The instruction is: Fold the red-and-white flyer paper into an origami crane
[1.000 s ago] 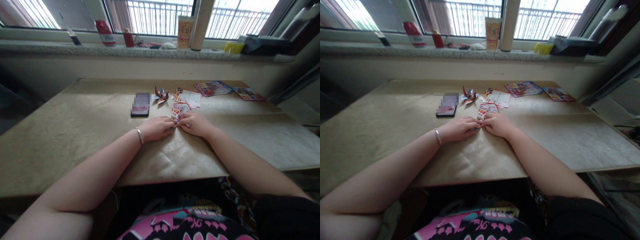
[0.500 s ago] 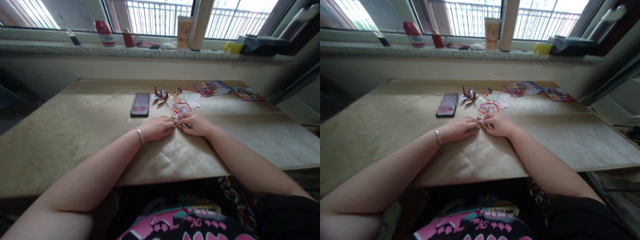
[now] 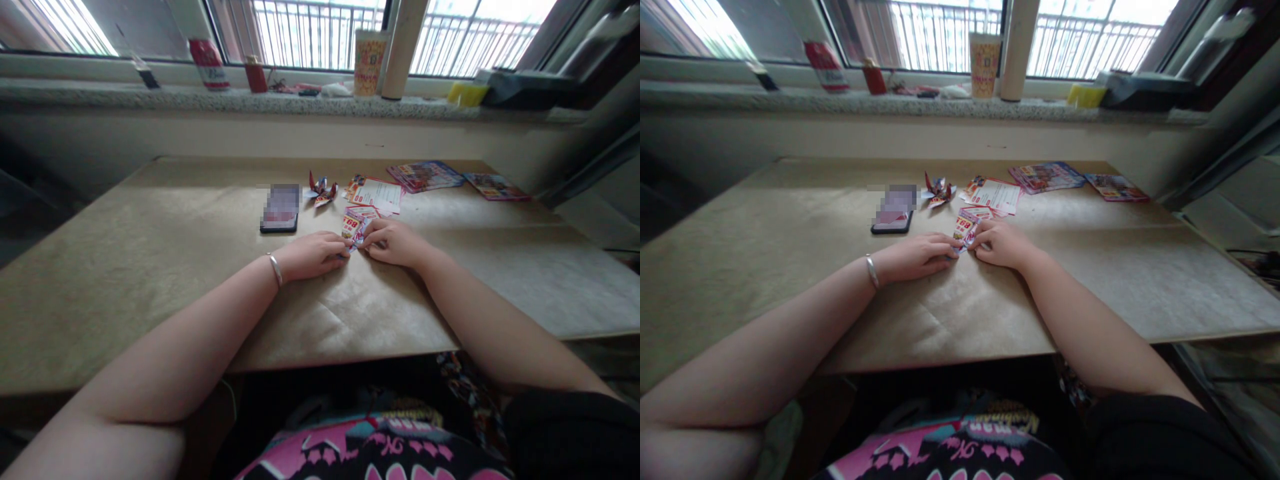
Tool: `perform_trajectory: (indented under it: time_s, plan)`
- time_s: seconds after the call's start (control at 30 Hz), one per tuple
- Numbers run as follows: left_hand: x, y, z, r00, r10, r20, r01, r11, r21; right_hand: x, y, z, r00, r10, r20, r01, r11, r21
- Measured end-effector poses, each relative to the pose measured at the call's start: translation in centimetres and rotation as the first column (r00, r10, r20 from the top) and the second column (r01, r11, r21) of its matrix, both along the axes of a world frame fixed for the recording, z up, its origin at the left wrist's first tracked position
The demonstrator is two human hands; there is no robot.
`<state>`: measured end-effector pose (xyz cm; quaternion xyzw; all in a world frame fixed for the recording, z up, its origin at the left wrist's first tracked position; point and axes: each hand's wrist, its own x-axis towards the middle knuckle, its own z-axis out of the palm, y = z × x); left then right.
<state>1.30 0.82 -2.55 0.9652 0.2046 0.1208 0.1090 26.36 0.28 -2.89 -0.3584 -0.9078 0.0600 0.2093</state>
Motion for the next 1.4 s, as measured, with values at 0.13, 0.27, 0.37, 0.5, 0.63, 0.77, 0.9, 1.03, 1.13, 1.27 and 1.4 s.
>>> perform_trajectory:
  time_s: [0.13,0.27,0.37,0.5,0.63,0.77,0.9,1.03,1.13,1.27,1.4]
  plan:
    - [-0.1,0.1,0.0,1.000,0.000,0.013,0.001,1.000,-0.026,0.5,0.4,0.0,1.000,-0.013,0.002,0.013,0.999,-0.030]
    - [-0.1,0.0,0.0,1.000,0.000,0.004,0.000,1.000,-0.015,0.9,0.6,0.1,0.998,-0.053,0.032,0.053,0.998,-0.021]
    - [0.0,-0.2,0.2,1.000,0.006,0.001,-0.006,1.000,-0.016,1.8,0.9,0.1,0.993,-0.111,0.042,0.111,0.994,-0.004]
    - [0.0,-0.2,0.2,1.000,0.011,0.001,-0.011,1.000,-0.018,3.3,1.4,0.0,0.973,-0.222,0.067,0.221,0.975,0.017]
    - [0.0,-0.1,0.1,1.000,0.012,0.002,-0.012,1.000,-0.018,4.5,2.0,-0.1,0.938,-0.340,0.073,0.340,0.940,0.005]
    - [0.0,-0.1,0.1,1.000,0.011,0.005,-0.011,1.000,-0.022,5.2,2.5,-0.2,0.923,-0.370,0.103,0.371,0.929,0.009]
    - [0.0,-0.1,0.1,1.000,0.013,0.009,-0.013,1.000,-0.023,5.4,2.6,-0.1,0.910,-0.396,0.120,0.397,0.918,0.012]
    - [-0.1,0.0,-0.1,1.000,0.006,0.020,-0.006,1.000,-0.022,5.6,2.4,-0.1,0.867,-0.486,0.109,0.486,0.873,0.028]
    - [-0.1,0.0,-0.2,0.999,0.002,0.043,-0.001,1.000,-0.020,5.3,2.0,0.0,0.848,-0.521,0.100,0.519,0.854,0.045]
    - [0.1,-0.3,-0.1,0.997,0.053,0.049,-0.053,0.999,-0.002,4.0,1.3,0.2,0.862,-0.507,0.019,0.503,0.858,0.105]
    - [0.5,-0.6,0.0,0.988,0.145,0.046,-0.146,0.989,0.022,2.0,0.7,0.5,0.982,-0.176,0.063,0.167,0.978,0.129]
